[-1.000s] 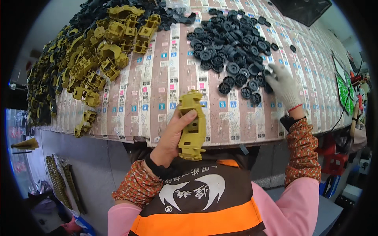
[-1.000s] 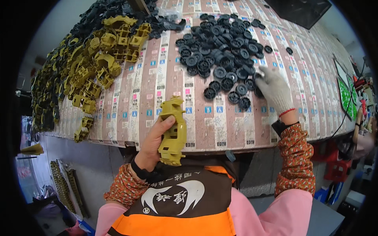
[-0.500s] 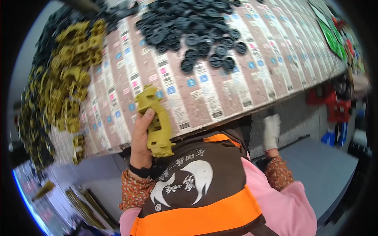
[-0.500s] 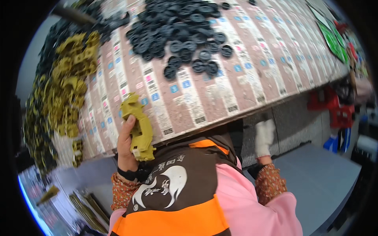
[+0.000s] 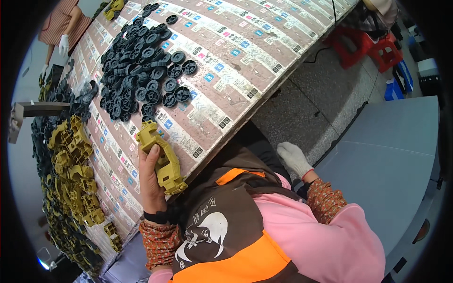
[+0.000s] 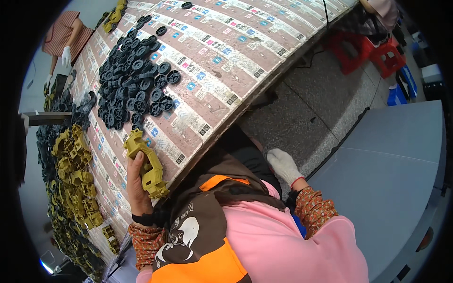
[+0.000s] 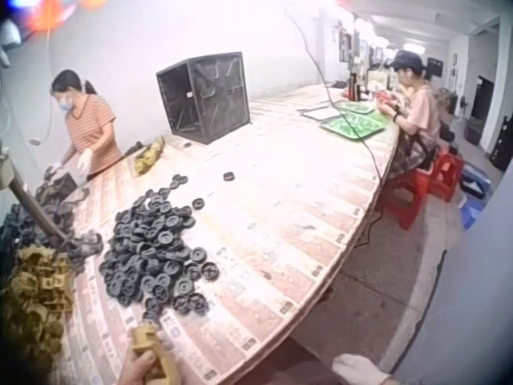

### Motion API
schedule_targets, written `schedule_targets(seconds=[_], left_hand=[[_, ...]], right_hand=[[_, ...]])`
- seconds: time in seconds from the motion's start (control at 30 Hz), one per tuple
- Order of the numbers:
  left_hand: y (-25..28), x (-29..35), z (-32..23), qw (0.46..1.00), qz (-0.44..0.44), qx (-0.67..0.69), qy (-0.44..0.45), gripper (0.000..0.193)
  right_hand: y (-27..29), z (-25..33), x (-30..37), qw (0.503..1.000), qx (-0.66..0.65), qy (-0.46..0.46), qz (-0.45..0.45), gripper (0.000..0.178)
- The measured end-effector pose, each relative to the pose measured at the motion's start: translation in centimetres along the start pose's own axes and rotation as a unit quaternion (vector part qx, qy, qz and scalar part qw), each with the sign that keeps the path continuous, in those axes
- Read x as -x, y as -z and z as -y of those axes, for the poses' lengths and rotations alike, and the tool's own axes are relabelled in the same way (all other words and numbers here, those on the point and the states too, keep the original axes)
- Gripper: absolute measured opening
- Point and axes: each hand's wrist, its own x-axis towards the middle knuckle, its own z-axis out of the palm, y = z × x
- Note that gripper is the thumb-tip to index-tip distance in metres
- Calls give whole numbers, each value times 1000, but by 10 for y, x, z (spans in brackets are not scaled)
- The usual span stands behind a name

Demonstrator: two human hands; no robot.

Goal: The person sits at a table and repeatedly picks up yellow plastic housings and black circular components. They insert the black components into the yellow housings by hand, then place the assembled units onto a growing pile on the table.

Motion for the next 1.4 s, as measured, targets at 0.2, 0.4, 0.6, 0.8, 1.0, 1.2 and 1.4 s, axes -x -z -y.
schedule_targets(seconds=[0.2,0.4,0.6,0.8,1.0,1.2,1.4], left_hand=[[2,-3,5,1000,8,-19,-10,47],[8,-4,9,999,32,-19,-16,49],[12,-11,15,999,40,-14,-17,55],[15,-13,17,998,53,7,-33,61],[15,-15,19,998,43,-23,-50,61],[18,-15,24,998,21,-36,-56,61],[15,-8,23,997,33,-38,-58,47]], right_hand=[[1,-3,-11,999,19,30,-40,41],[13,49,-3,981,-25,149,-119,27],[71,192,3,880,-69,366,-296,20],[58,288,-51,861,184,412,-233,27],[22,344,-88,868,249,398,-159,38],[1,368,-119,844,332,389,-164,23],[4,354,-99,882,251,364,-165,23]])
